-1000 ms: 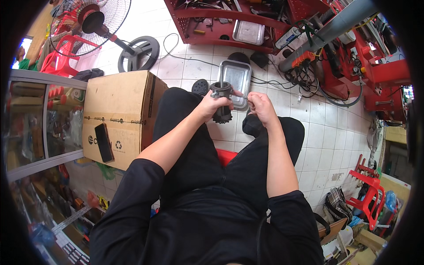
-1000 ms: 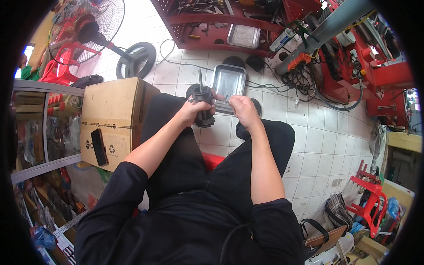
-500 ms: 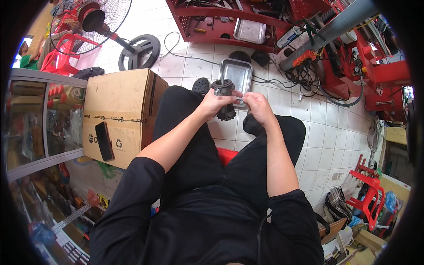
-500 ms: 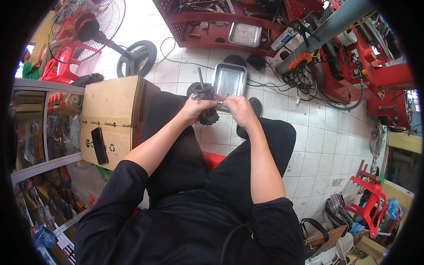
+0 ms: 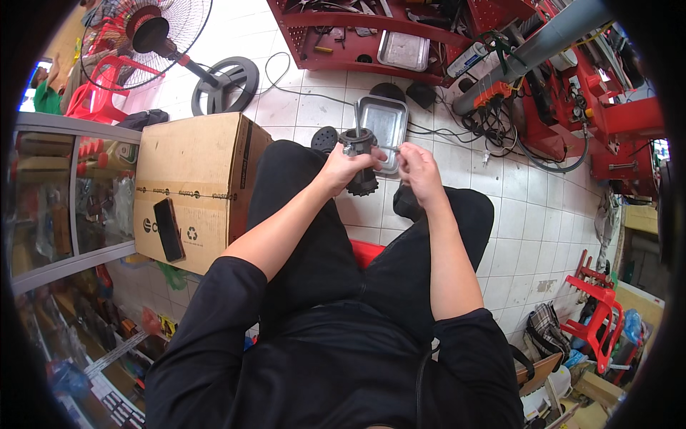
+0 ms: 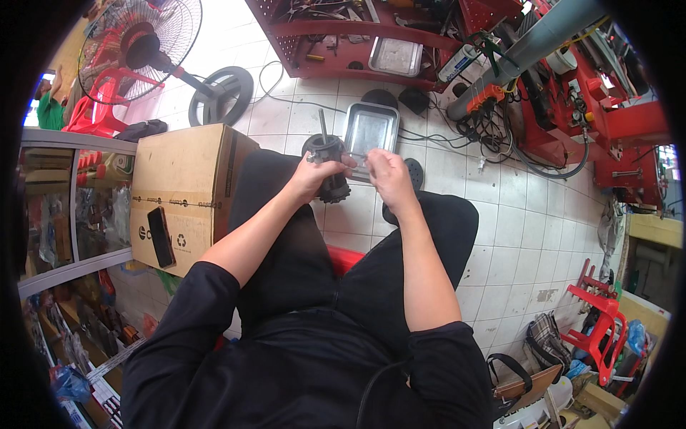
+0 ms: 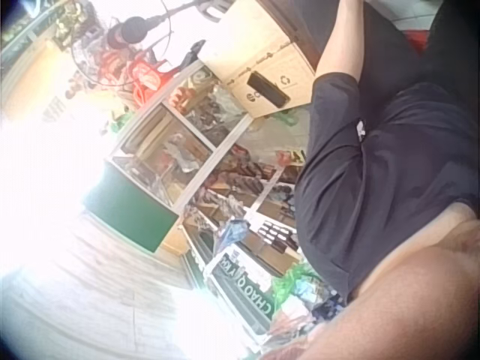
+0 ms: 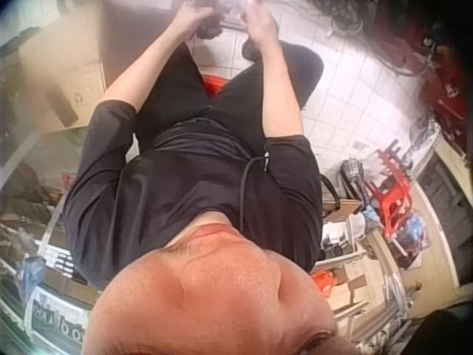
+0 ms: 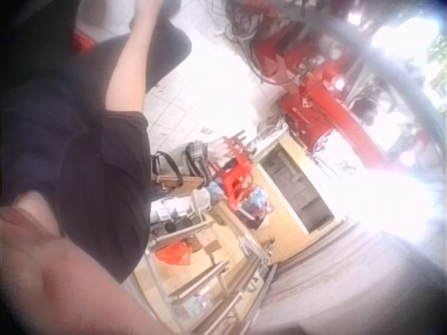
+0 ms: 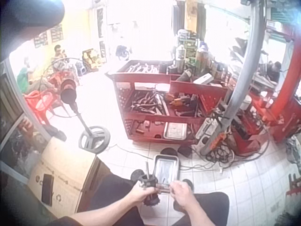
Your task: The person sits on a low stool and works on a metallic mechanical component, likely a brake caliper, resting on their lap. They use a small tool to manipulate internal parts, rotate the component to access different sides, and place small pieces into a metal tray.
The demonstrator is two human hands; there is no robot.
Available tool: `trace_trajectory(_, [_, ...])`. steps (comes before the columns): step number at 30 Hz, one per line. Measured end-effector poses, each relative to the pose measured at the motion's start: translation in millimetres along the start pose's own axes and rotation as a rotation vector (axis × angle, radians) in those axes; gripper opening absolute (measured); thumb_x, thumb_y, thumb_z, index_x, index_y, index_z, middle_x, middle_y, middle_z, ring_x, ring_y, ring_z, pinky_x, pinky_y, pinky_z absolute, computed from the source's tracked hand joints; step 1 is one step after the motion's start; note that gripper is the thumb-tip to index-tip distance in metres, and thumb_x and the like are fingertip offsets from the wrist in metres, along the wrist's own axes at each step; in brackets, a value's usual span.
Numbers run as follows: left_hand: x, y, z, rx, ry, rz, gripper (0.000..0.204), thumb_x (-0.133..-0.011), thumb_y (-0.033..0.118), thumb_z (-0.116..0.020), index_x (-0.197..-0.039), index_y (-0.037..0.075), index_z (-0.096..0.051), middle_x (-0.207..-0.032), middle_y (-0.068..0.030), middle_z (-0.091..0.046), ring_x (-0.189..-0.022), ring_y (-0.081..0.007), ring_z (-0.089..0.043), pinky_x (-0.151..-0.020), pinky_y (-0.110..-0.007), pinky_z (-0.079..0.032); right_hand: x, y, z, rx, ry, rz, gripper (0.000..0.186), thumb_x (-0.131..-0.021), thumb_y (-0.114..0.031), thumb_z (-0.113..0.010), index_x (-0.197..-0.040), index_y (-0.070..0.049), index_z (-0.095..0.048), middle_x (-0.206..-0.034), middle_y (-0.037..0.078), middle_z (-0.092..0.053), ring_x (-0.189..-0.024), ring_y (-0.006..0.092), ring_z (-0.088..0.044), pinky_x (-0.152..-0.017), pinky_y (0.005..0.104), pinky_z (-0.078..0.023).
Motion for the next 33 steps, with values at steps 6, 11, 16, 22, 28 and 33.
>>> trace_trajectory(6, [4, 9, -7, 0.283, -0.008, -0.011, 0.031, -0.073, 0.002, -0.058, -0.103, -0.001, -0.054, -0.099, -0.0126, -0.065, -0.075, -0.0153, -0.061, -0.07, -0.029, -0.05, -3, 15, 3, 0.12, -0.091, -0.05, 0.024, -0.09, -0.02, -0.046, -0.071, -0.008, -0.05, -0.06, -0.006, -0.04, -0.045, 0.0025, -0.03, -0.04, 0.0199, -0.022])
trace_trajectory(11, [2, 0, -11, 0.104, -0.119, 0.014, 0.036, -0.072, 0.004, -0.056, -0.107, 0.002, -0.05, -0.102, -0.014, -0.063, -0.076, -0.0162, -0.06, -0.072, -0.031, -0.05, 0, -2, 7, -0.099, 0.041, -0.073, 0.029, -0.088, -0.021, -0.047, -0.062, -0.009, -0.047, -0.056, -0.006, -0.039, -0.047, 0.004, -0.032, -0.043, 0.0227, -0.025])
trace_trajectory(16, [5, 11, -13, 0.233, -0.07, -0.018, 0.032, -0.073, 0.003, -0.058, -0.104, 0.0, -0.054, -0.103, -0.0118, -0.065, -0.076, -0.0148, -0.062, -0.072, -0.029, -0.05, 0, 21, 4, 0.1, -0.116, -0.175, 0.028, -0.088, -0.023, -0.048, -0.063, -0.009, -0.048, -0.056, -0.006, -0.038, -0.046, 0.0032, -0.031, -0.042, 0.0215, -0.023])
trace_trajectory(22, [4, 0, -13, 0.057, -0.162, 0.053, 0.038, -0.071, 0.006, -0.057, -0.108, 0.006, -0.048, -0.114, -0.0156, -0.059, -0.077, -0.0153, -0.058, -0.074, -0.031, -0.049, 2, -2, 11, -0.232, 0.038, -0.136, 0.028, -0.086, -0.023, -0.048, -0.061, -0.009, -0.047, -0.056, -0.006, -0.04, -0.044, 0.0032, -0.03, -0.041, 0.0223, -0.023])
trace_trajectory(28, [5, 9, -15, 0.208, -0.093, 0.024, 0.032, -0.072, 0.006, -0.058, -0.104, 0.0, -0.055, -0.104, -0.0129, -0.064, -0.073, -0.0134, -0.06, -0.071, -0.028, -0.049, 3, 16, 5, 0.047, -0.042, -0.197, 0.027, -0.088, -0.024, -0.047, -0.065, -0.01, -0.044, -0.053, -0.007, -0.032, -0.04, 0.0027, -0.026, -0.036, 0.0213, -0.017])
trace_trajectory(33, [4, 2, -16, 0.105, -0.162, 0.052, 0.037, -0.071, 0.006, -0.056, -0.107, 0.004, -0.048, -0.112, -0.0167, -0.06, -0.076, -0.0154, -0.058, -0.07, -0.031, -0.049, 1, 3, 21, -0.291, 0.101, -0.142, 0.026, -0.085, -0.023, -0.049, -0.063, -0.008, -0.048, -0.055, -0.006, -0.039, -0.039, 0.0027, -0.028, -0.035, 0.021, -0.018])
Point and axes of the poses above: each hand's wrist, its own x-axis away from the middle knuckle, its own z-axis out of the back of the hand, y = z × x, the point moved 8 cm from there along -x, towards the middle knuckle
